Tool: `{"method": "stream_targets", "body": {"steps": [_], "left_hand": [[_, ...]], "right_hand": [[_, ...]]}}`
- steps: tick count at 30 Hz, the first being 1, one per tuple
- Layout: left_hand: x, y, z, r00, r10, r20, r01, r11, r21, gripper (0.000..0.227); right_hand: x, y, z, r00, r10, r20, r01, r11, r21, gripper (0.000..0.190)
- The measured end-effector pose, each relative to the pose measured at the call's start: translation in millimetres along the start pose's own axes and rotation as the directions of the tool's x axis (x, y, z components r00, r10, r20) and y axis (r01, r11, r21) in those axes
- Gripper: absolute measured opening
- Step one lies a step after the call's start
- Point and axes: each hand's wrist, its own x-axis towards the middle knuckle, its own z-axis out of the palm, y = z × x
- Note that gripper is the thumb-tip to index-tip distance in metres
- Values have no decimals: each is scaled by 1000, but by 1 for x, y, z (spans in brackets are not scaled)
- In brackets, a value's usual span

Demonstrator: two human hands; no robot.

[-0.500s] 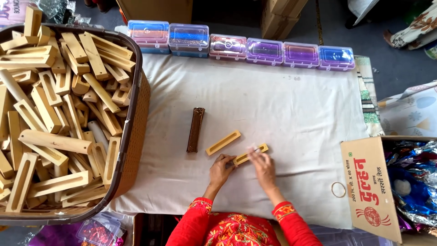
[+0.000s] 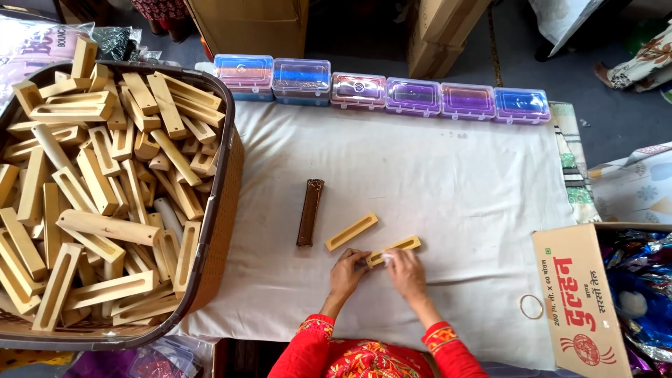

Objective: The recorder assembles small wooden rectangular pieces and wraps them in foil or blue film at a packing station.

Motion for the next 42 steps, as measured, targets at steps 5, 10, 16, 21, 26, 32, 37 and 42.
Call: {"method": "stream_targets", "body": {"steps": [5, 10, 16, 21, 26, 32, 37, 42], "left_hand": [[-2, 10, -2, 999, -40, 6, 40, 999, 12, 41], [-4, 2, 4, 995, 87, -51, -80, 989, 122, 41], [-5, 3, 6, 984, 148, -97, -131, 979, 158, 42], [-3, 3, 6, 962, 243, -120, -216, 955, 206, 36], [5, -10, 30, 998, 53, 35, -50, 997, -62, 26], [27, -121, 92, 854, -280, 439, 517, 558, -649, 43], [15, -77, 68, 784, -390, 482, 619, 540, -570, 42], [20, -85, 66, 825, -331, 458, 558, 604, -570, 42]], "right_hand": [[5, 23, -4, 991, 110, -74, -119, 985, -121, 21], [-12, -12, 16, 984, 179, 9, -179, 983, -42, 27], [-9, 21, -1, 991, -86, 104, 90, 995, -35, 29], [-1, 34, -14, 960, 217, -175, -205, 975, 83, 24], [-14, 6, -5, 810, 560, -176, -511, 820, 257, 29], [-30, -22, 3, 985, 88, -149, -79, 995, 63, 44], [-15, 36, 0, 994, 109, 20, -110, 994, 19, 53], [-29, 23, 47, 978, 209, -9, -209, 977, -35, 42]]}}
